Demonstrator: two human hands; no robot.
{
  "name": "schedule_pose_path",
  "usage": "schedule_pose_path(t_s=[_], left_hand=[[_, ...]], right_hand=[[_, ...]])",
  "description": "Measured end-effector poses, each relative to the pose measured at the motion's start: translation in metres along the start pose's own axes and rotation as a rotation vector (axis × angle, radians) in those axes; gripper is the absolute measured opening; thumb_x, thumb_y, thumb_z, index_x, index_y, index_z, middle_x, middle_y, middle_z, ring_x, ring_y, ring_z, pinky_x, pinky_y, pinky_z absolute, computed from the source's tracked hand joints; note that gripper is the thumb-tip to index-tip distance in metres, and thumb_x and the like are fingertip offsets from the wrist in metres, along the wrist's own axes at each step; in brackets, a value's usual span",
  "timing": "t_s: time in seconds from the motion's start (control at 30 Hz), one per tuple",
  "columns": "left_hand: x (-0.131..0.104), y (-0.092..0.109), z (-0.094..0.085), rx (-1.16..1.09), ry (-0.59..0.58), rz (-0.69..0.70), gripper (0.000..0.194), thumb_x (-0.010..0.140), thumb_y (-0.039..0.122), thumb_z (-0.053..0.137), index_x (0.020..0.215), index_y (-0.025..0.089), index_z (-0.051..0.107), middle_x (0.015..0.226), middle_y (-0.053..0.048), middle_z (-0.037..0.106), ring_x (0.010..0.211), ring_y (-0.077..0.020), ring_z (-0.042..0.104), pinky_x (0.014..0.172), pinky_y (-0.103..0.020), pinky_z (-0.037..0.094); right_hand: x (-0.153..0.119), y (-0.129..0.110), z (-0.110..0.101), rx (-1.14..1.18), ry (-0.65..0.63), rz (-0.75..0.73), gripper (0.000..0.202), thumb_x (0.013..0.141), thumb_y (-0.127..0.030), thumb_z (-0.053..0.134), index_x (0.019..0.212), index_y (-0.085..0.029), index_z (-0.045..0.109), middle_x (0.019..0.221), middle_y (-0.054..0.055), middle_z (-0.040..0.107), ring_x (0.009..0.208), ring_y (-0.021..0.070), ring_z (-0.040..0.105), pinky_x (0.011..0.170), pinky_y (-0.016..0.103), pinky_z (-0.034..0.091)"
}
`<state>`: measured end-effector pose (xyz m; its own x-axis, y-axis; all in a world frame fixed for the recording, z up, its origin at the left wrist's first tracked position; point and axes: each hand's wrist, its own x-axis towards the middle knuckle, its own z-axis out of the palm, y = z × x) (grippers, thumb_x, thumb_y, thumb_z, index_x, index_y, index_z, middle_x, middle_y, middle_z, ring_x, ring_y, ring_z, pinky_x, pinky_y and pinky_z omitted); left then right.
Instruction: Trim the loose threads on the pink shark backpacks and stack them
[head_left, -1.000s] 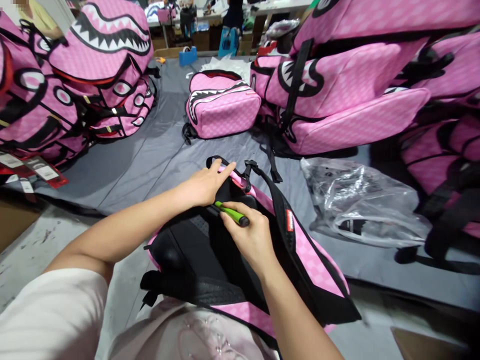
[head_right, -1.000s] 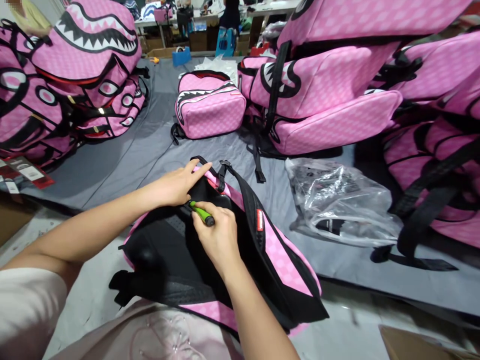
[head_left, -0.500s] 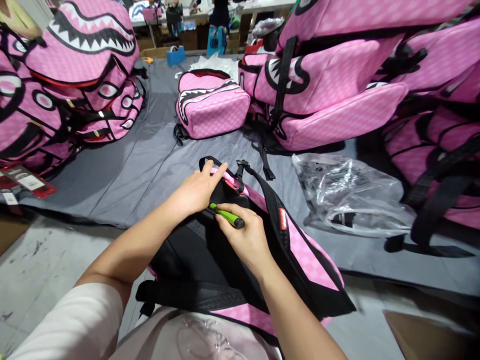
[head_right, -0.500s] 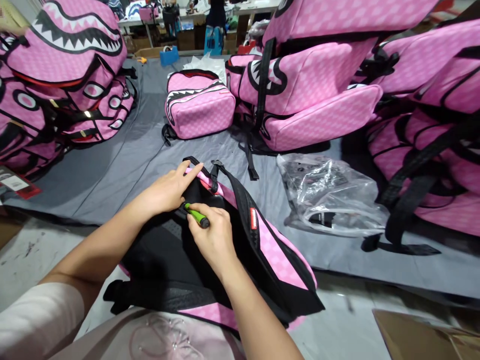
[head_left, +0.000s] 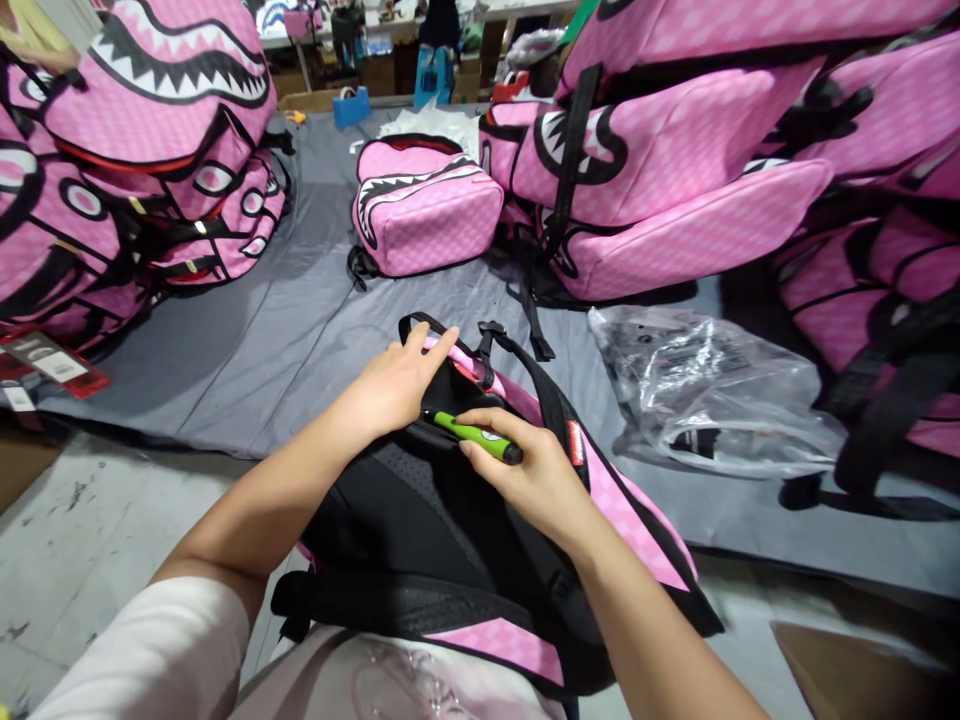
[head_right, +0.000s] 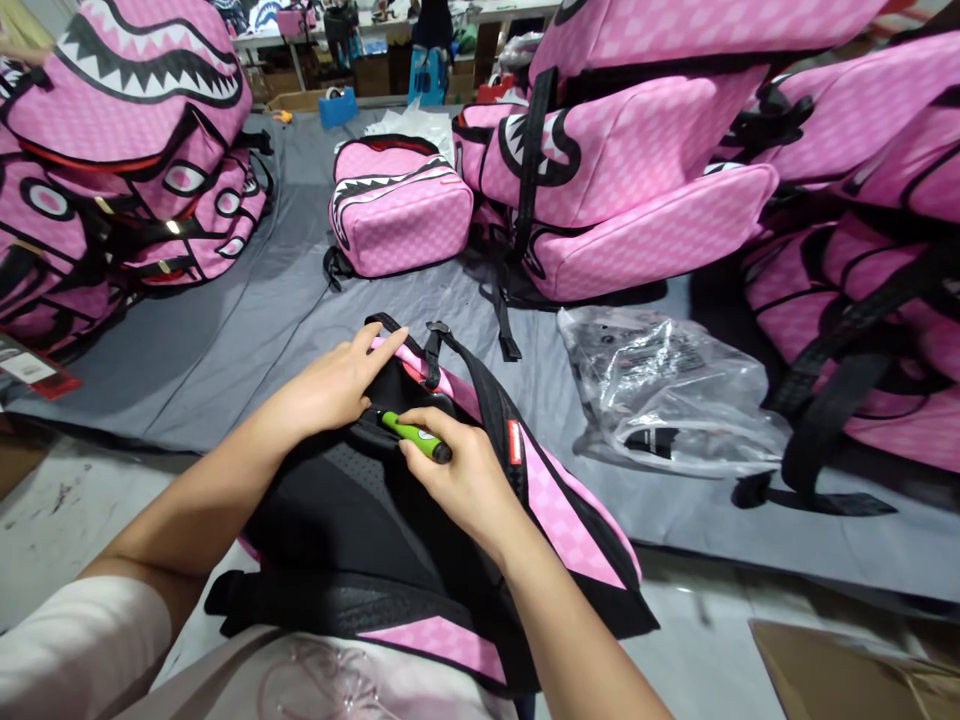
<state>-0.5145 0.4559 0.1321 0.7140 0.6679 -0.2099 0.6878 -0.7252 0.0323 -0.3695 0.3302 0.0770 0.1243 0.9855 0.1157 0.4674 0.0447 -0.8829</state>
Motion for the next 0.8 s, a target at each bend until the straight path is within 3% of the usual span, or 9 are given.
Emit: schedule_pose_path(t_s=[0.13, 0.33, 0.57, 0.8], left_hand=[[0.001, 0.001, 0.0, -0.012, -0.007, -0.006, 0.096, 0.08, 0.003, 0.059, 0.158, 0.023, 0.005, 0.162, -0.019, 0.017, 0.127, -0.0342, 0.054, 0.099, -0.041, 0.049], [0.001, 0.001, 0.001, 0.008, 0.003, -0.003, 0.097, 0.08, 0.004, 0.06, 0.157, 0.025, 0.005, 0.16, -0.019, 0.02, 0.125, -0.0323, 0.055, 0.096, -0.04, 0.05], [0.002, -0.001, 0.004, 0.004, 0.016, 0.005, 0.094, 0.082, 0.005, 0.058, 0.158, 0.023, 0.006, 0.158, -0.019, 0.023, 0.124, -0.0322, 0.056, 0.097, -0.04, 0.05], [0.002, -0.002, 0.006, -0.003, 0.032, 0.012, 0.096, 0.08, 0.004, 0.06, 0.157, 0.024, 0.007, 0.158, -0.019, 0.023, 0.124, -0.0316, 0.056, 0.098, -0.04, 0.049]], right_hand=[[0.005, 0.0, 0.001, 0.039, -0.047, -0.026, 0.022, 0.082, -0.022, 0.063, 0.103, -0.023, 0.071, 0.097, 0.001, 0.076, 0.084, 0.0187, 0.072, 0.076, 0.029, 0.056], [0.001, -0.001, 0.002, -0.144, -0.009, -0.091, 0.027, 0.082, -0.017, 0.062, 0.106, -0.026, 0.073, 0.103, 0.003, 0.077, 0.092, 0.0217, 0.073, 0.085, 0.036, 0.057], [0.0, 0.0, 0.009, -0.059, 0.028, -0.116, 0.035, 0.082, -0.009, 0.056, 0.107, -0.026, 0.073, 0.11, 0.002, 0.076, 0.102, 0.0206, 0.072, 0.094, 0.037, 0.056], [-0.003, -0.007, 0.008, -0.238, 0.049, -0.142, 0.032, 0.083, -0.01, 0.06, 0.107, -0.025, 0.073, 0.103, 0.003, 0.078, 0.088, 0.0211, 0.073, 0.086, 0.039, 0.055]])
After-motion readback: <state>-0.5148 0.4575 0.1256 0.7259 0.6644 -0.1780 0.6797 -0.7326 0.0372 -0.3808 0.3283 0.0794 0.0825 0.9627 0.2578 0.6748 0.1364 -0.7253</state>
